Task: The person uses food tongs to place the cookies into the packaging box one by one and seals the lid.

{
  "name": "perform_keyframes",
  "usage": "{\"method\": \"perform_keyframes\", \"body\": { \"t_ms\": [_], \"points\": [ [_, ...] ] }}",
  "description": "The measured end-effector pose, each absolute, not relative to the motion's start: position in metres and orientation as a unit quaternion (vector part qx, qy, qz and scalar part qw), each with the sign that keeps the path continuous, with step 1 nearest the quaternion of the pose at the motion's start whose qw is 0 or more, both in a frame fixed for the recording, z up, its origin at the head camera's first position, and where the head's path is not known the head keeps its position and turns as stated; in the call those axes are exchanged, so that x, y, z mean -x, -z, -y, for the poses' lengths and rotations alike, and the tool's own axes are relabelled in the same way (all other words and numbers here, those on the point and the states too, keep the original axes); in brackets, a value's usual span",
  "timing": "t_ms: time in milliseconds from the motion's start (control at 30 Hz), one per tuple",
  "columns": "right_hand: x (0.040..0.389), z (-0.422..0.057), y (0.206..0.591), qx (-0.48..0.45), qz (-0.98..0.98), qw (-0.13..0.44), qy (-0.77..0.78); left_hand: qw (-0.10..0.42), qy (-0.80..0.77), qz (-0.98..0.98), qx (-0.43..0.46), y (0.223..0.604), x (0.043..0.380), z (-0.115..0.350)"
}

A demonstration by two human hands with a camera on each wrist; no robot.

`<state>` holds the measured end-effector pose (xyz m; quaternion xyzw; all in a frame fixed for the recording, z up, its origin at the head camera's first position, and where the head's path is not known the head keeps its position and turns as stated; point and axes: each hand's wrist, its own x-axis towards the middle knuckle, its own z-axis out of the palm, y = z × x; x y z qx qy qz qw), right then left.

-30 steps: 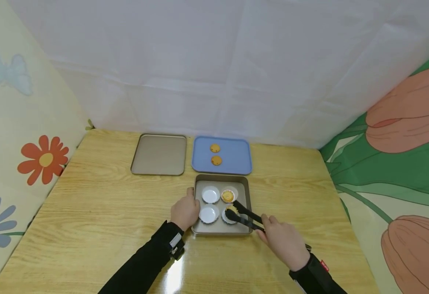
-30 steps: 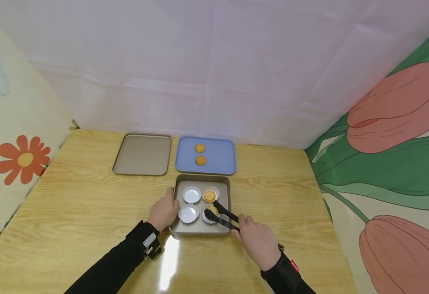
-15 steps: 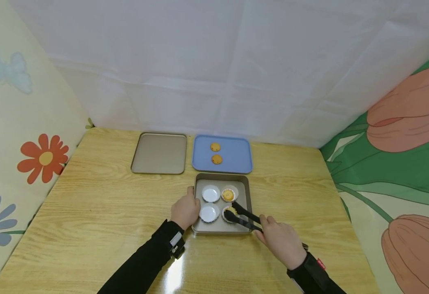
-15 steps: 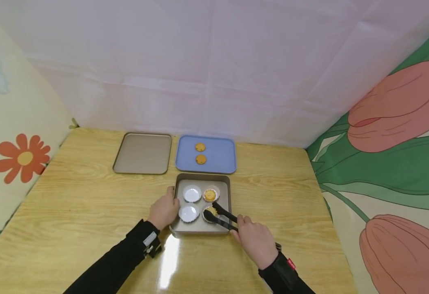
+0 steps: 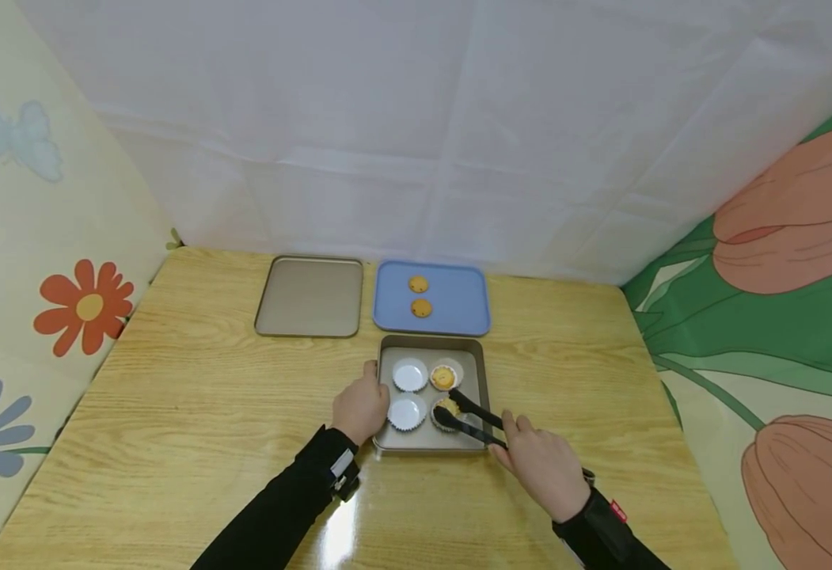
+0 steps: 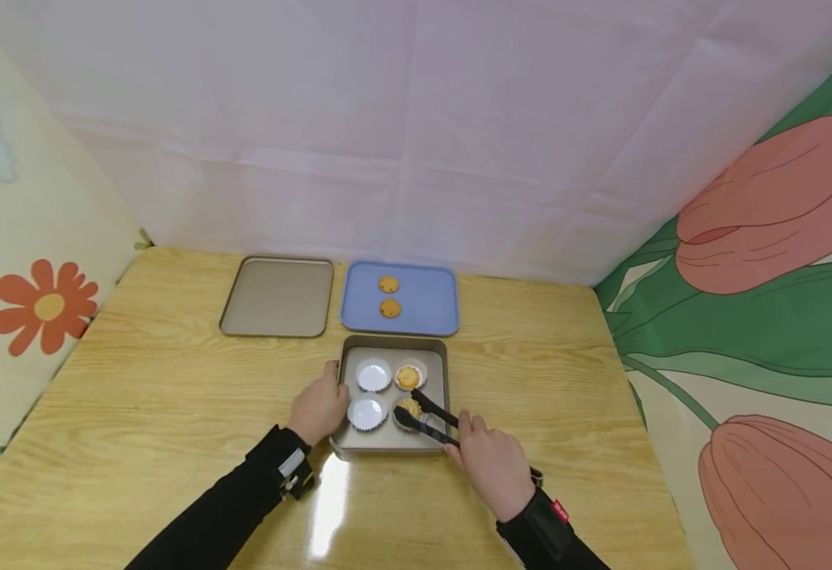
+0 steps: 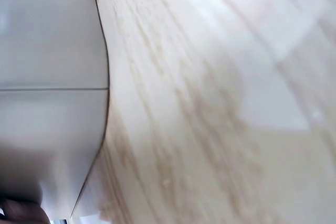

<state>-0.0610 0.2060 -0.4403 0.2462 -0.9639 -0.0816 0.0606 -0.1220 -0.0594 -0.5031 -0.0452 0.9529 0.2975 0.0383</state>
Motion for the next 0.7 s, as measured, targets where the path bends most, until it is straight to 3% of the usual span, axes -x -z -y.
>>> {"method": "perform_keyframes", "body": {
  "t_ms": [700],
  "points": [
    [0.065,-0.206,0.429,-0.254,0.962,0.084,0.056,0.034,-0.296,-0.953,0.046,0.504,0.122,0.059]
  ]
}}
